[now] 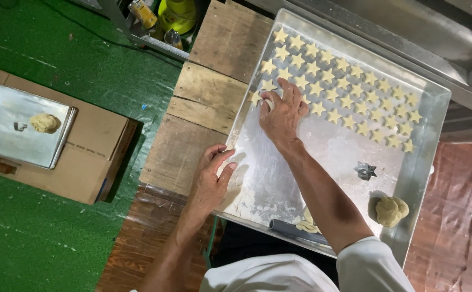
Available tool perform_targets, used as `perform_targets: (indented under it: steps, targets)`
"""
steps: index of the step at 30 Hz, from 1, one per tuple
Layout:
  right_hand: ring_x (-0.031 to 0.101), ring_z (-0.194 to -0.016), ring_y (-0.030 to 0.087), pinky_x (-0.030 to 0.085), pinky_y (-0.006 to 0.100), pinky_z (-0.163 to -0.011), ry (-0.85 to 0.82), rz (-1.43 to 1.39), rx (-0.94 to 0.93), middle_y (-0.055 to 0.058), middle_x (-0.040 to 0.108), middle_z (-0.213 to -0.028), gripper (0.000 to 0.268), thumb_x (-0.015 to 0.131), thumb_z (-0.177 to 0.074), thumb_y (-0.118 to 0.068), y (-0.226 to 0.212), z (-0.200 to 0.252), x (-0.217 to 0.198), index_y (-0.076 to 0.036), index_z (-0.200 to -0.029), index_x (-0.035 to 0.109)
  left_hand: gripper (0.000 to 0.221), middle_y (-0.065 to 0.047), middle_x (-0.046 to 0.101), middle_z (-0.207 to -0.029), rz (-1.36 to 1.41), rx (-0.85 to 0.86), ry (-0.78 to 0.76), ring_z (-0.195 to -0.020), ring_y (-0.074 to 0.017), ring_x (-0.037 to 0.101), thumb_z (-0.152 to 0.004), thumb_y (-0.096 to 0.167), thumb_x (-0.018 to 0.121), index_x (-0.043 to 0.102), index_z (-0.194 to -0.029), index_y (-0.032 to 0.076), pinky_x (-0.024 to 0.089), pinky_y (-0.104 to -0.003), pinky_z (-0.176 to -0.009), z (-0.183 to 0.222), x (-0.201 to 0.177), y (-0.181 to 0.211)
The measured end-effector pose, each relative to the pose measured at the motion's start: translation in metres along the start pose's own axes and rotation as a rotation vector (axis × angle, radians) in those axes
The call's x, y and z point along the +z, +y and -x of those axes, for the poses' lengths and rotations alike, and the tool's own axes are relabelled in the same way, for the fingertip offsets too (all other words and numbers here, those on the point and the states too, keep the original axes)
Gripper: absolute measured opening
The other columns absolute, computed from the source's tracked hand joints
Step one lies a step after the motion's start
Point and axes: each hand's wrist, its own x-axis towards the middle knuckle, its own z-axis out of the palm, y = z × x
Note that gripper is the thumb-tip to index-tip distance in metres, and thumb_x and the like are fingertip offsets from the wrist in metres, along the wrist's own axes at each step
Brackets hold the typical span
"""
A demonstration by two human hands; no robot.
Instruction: Rolling out dough with a rolling pin and cutting star shapes using a cookie cutter on a metal baking tray.
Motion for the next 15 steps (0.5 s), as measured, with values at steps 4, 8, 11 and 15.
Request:
perform_targets:
  steps: [4, 8, 11, 15]
  targets:
    - [0.042, -0.136, 0.029, 0.033, 0.058, -0.101, -0.014, -0.045, -0.004, 0.004, 0.049, -0.142, 0.014, 0.065, -0.097, -0.014, 0.0, -0.002, -0.035, -0.022, -0.103, 0.074, 0.032, -0.023, 0.056, -0.13, -0.005, -0.011, -0.001, -0.118, -0.0451, 0.06, -0.101, 0.022, 0.064, 0.069, -0.128, 0.006, 0.045, -0.055, -0.103, 0.001, 0.0, -0.001]
    - [0.043, -0.139, 0.029, 0.035, 0.057, -0.101, -0.072, -0.021, 0.017, 0.004, 0.051, -0.143, 0.014, 0.059, -0.102, -0.017, 0.028, 0.01, -0.066, -0.023, -0.108, 0.071, 0.032, -0.024, 0.056, -0.129, 0.025, -0.02, 0.0, -0.117, -0.0455, 0.06, -0.101, 0.022, 0.064, 0.069, -0.127, 0.005, 0.045, -0.056, -0.103, 0.001, 0.0, -0.001]
    - [0.046, -0.137, 0.027, 0.038, 0.055, -0.1, -0.083, 0.04, -0.028, 0.002, 0.053, -0.141, 0.012, 0.061, -0.102, -0.019, 0.061, 0.032, -0.079, -0.022, -0.105, 0.071, 0.031, -0.024, 0.056, -0.128, 0.018, -0.016, 0.004, -0.116, -0.0459, 0.061, -0.1, 0.02, 0.064, 0.069, -0.127, 0.004, 0.046, -0.055, -0.103, 0.001, 0.002, -0.001]
    - [0.056, -0.129, 0.023, 0.041, 0.046, -0.093, -0.059, 0.14, -0.136, -0.003, 0.062, -0.132, 0.01, 0.065, -0.098, -0.022, 0.11, 0.084, -0.086, -0.026, -0.1, 0.073, 0.03, -0.023, 0.057, -0.127, -0.048, -0.013, 0.009, -0.116, -0.0448, 0.062, -0.099, 0.019, 0.065, 0.069, -0.126, 0.005, 0.047, -0.052, -0.103, 0.0, 0.001, 0.008]
